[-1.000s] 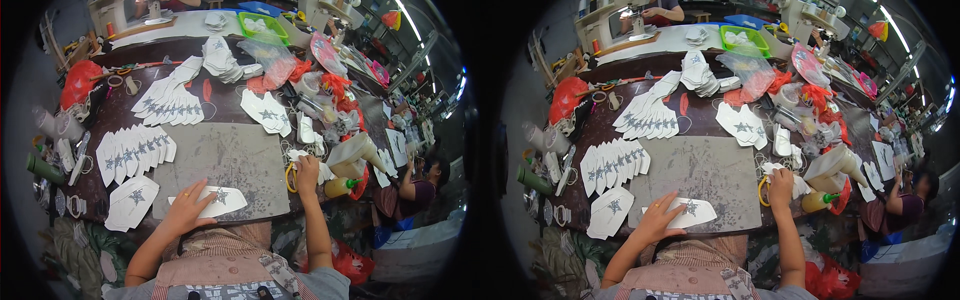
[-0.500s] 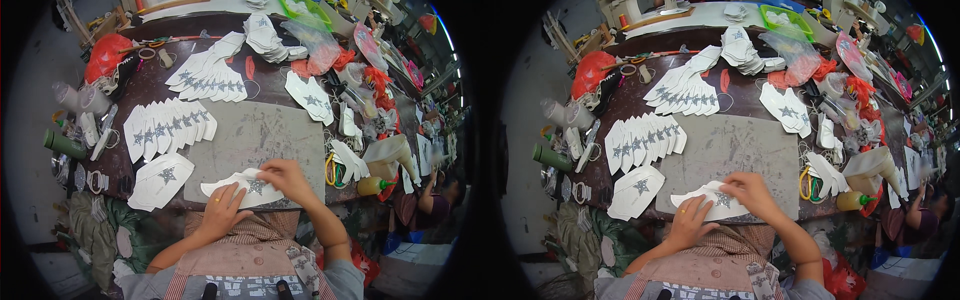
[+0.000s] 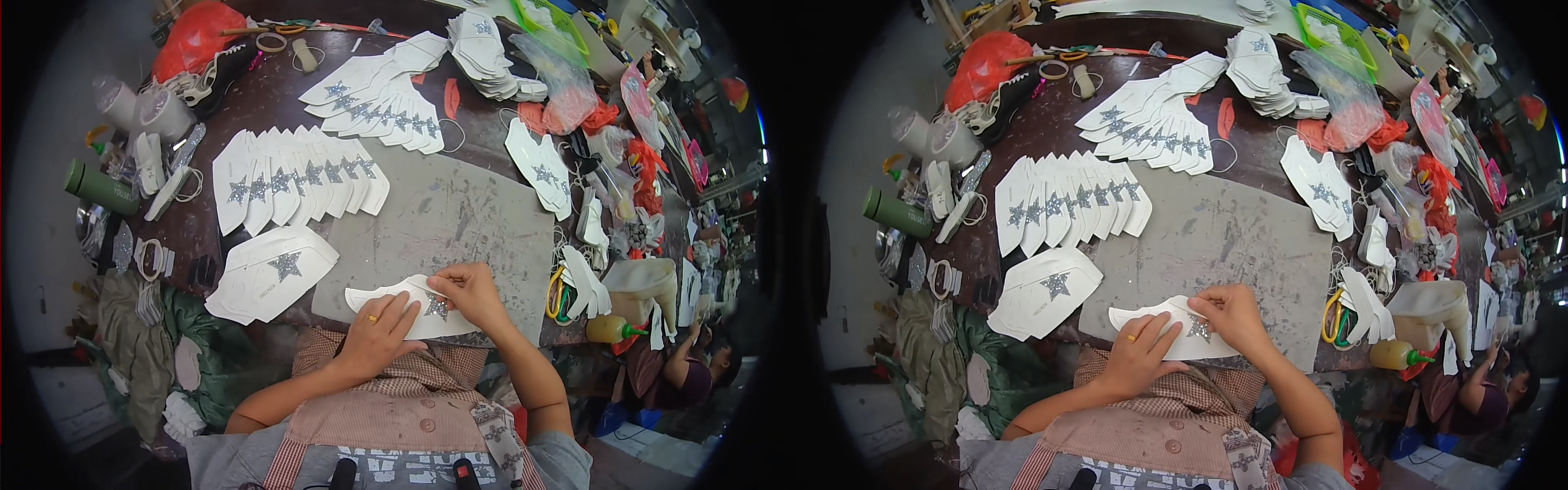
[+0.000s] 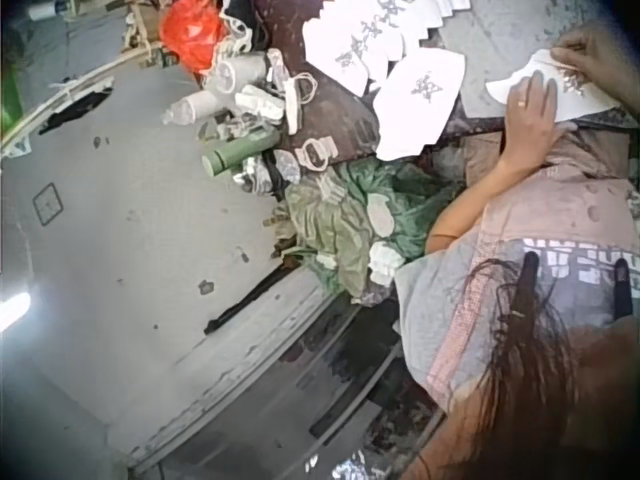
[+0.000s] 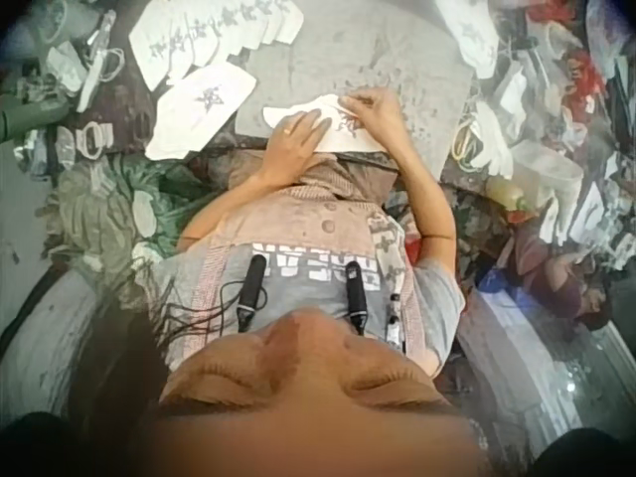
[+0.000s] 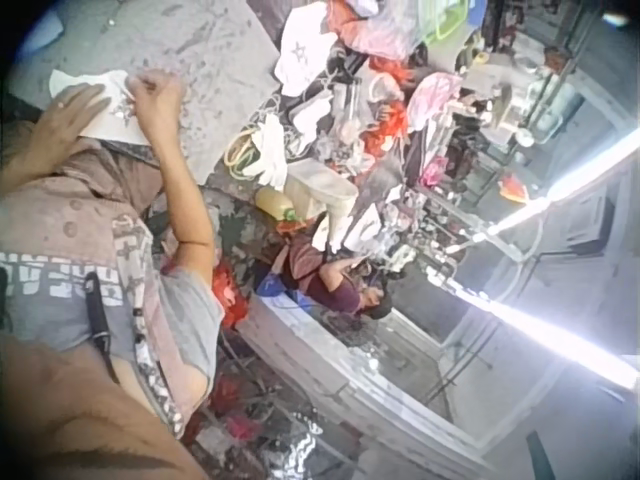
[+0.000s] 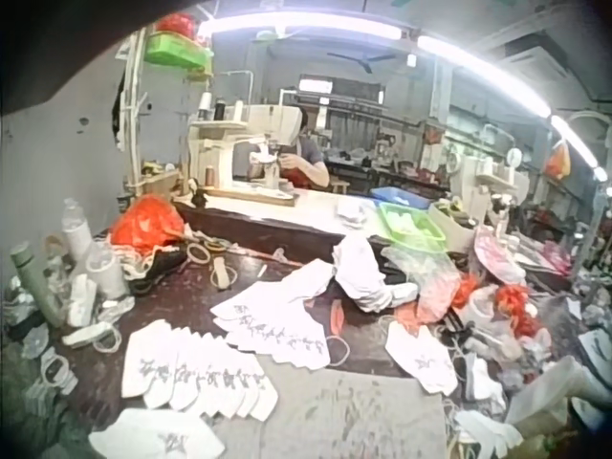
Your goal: The person places silver star-shaped sequins onto white fabric pieces, pressing them into place by hand. They handle the fabric pieces one at a time, arranging the stars in a specific pattern before moving to the next piece.
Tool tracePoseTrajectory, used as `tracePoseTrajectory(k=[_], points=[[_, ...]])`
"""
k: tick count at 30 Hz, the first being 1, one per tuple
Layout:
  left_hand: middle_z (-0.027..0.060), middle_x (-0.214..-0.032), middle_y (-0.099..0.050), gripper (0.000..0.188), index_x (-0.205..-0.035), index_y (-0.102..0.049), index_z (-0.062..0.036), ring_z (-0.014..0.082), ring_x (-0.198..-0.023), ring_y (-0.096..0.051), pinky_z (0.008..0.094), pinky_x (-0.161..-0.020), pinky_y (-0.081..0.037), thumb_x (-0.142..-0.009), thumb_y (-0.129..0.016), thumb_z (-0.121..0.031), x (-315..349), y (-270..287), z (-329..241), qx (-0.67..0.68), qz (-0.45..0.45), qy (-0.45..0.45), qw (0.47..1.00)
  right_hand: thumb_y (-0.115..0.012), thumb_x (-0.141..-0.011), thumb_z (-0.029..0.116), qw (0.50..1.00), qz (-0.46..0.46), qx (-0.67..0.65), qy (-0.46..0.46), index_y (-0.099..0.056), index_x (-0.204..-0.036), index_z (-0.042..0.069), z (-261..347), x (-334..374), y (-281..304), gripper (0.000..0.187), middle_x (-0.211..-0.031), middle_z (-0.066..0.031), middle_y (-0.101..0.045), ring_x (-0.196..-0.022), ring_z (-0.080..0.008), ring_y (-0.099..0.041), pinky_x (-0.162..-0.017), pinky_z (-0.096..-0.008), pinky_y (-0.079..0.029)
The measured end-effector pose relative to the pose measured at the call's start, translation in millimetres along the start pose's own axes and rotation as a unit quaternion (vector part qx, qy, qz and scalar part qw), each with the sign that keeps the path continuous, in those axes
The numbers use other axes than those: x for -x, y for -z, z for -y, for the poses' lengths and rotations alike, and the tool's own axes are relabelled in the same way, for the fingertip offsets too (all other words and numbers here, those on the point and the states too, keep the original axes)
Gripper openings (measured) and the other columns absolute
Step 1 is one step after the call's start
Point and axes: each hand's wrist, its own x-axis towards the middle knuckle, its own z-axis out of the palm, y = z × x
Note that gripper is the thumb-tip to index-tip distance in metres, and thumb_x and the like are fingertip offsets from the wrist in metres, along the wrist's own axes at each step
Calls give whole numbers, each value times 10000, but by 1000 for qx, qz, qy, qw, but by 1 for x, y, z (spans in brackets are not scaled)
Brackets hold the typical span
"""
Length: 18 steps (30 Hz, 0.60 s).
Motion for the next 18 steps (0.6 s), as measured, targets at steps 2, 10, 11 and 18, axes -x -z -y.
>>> tracePoseTrajectory(k=[2, 10, 11, 18], points=[[168, -1315, -559, 733, -1272, -615, 2, 330, -1155, -518, 448, -979, -450, -710, -795, -433, 1, -1, 0, -1, -2, 1, 1000, -724, -896, 183, 1000, -3, 11, -3, -748, -918, -39, -2, -1, -1, 225, -661, -41, -671, -528, -59, -565, -491, -218, -441], [186, -1471, -471, 741, -1254, -596, 31, 305, -1162, -498, 427, -983, -444, -724, -761, -459, -3, 6, -1, -10, 23, -14, 1000, -724, -895, 180, 1000, -9, 28, -4, -751, -916, -37, -2, -4, -3, 220, -647, -46, -668, -509, -60, -565, -476, -218, -443], [189, -1485, -459, 740, -1250, -590, 37, 303, -1164, -497, 422, -988, -438, -732, -750, -466, -4, 8, -1, -14, 39, -15, 999, -725, -894, 178, 999, -9, 33, -7, -751, -915, -37, 0, -3, -3, 217, -647, -46, -669, -508, -60, -565, -475, -219, -444], [203, -1519, -425, 811, -1245, -554, 46, 301, -1161, -497, 413, -1022, -379, -742, -676, -579, -6, 4, -8, -82, 61, -14, 995, -742, -885, 172, 1000, 5, 5, 5, -749, -950, -61, 7, 5, 9, 241, -716, -77, -710, -550, -87, -609, -518, -231, -488]])
